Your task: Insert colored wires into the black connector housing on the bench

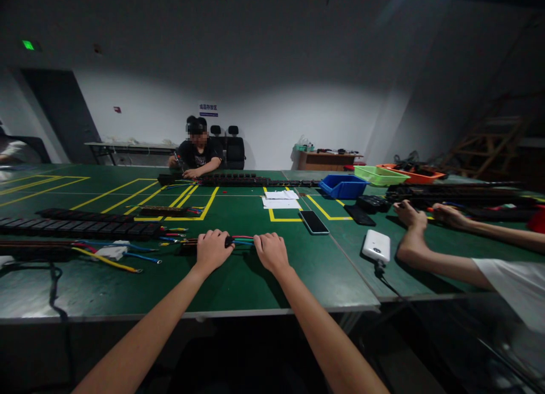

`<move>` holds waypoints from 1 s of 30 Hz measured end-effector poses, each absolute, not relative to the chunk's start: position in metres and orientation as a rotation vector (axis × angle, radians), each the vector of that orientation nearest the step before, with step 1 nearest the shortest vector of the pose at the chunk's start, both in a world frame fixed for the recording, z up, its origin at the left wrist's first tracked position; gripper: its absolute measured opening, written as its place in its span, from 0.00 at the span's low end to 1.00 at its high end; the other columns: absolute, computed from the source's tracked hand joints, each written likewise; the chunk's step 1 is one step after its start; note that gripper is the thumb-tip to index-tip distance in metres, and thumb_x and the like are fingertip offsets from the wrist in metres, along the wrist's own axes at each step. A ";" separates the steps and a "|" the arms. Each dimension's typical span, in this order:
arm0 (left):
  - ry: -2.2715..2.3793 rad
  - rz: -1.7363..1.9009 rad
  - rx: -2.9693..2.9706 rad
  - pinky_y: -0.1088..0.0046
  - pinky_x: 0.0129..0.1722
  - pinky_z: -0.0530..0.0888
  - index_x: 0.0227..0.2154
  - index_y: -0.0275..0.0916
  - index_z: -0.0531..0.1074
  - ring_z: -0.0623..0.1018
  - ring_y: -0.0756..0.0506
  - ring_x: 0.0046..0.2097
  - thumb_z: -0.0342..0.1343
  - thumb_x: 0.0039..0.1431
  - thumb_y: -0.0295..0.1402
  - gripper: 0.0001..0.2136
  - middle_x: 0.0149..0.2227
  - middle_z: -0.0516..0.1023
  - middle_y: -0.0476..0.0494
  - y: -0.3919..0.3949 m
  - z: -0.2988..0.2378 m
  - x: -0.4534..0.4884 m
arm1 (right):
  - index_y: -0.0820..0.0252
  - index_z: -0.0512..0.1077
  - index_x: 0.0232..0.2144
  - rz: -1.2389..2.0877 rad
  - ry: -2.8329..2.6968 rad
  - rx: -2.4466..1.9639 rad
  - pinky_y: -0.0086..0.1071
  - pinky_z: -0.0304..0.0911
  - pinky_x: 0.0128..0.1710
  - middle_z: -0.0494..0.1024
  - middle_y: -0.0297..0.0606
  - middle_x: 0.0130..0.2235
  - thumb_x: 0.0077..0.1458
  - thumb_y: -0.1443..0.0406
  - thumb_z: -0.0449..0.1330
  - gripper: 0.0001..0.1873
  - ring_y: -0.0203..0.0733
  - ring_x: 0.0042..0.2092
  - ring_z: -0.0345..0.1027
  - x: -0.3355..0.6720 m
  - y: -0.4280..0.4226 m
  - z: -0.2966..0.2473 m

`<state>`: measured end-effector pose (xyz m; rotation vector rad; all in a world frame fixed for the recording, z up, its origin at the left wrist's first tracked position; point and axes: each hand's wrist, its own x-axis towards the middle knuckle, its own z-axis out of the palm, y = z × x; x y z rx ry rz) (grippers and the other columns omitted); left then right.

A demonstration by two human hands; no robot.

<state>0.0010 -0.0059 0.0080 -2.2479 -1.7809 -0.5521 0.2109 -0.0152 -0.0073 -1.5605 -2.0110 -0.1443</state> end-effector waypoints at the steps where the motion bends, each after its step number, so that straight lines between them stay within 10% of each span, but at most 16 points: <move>1: -1.784 -0.550 -2.247 0.57 0.49 0.63 0.43 0.41 0.76 0.72 0.36 0.50 0.52 0.63 0.44 0.15 0.46 0.77 0.37 -0.006 0.008 0.001 | 0.55 0.77 0.35 -0.141 -2.014 -1.567 0.37 0.59 0.42 0.80 0.41 0.38 0.72 0.56 0.42 0.26 0.45 0.41 0.69 0.211 -0.015 -0.008; 21: -1.748 -0.528 -2.226 0.57 0.47 0.63 0.41 0.41 0.76 0.72 0.36 0.48 0.52 0.63 0.44 0.15 0.44 0.77 0.37 -0.005 0.008 0.001 | 0.60 0.74 0.51 -0.204 -1.835 -1.471 0.39 0.60 0.50 0.79 0.44 0.50 0.71 0.59 0.45 0.21 0.47 0.52 0.68 0.212 -0.013 -0.007; 30: -1.779 -0.555 -2.233 0.56 0.49 0.62 0.43 0.41 0.76 0.72 0.35 0.50 0.52 0.63 0.44 0.14 0.45 0.77 0.36 -0.005 0.007 0.001 | 0.55 0.76 0.43 -0.107 -1.961 -1.558 0.36 0.60 0.42 0.81 0.40 0.39 0.72 0.57 0.42 0.23 0.45 0.42 0.71 0.211 -0.014 -0.008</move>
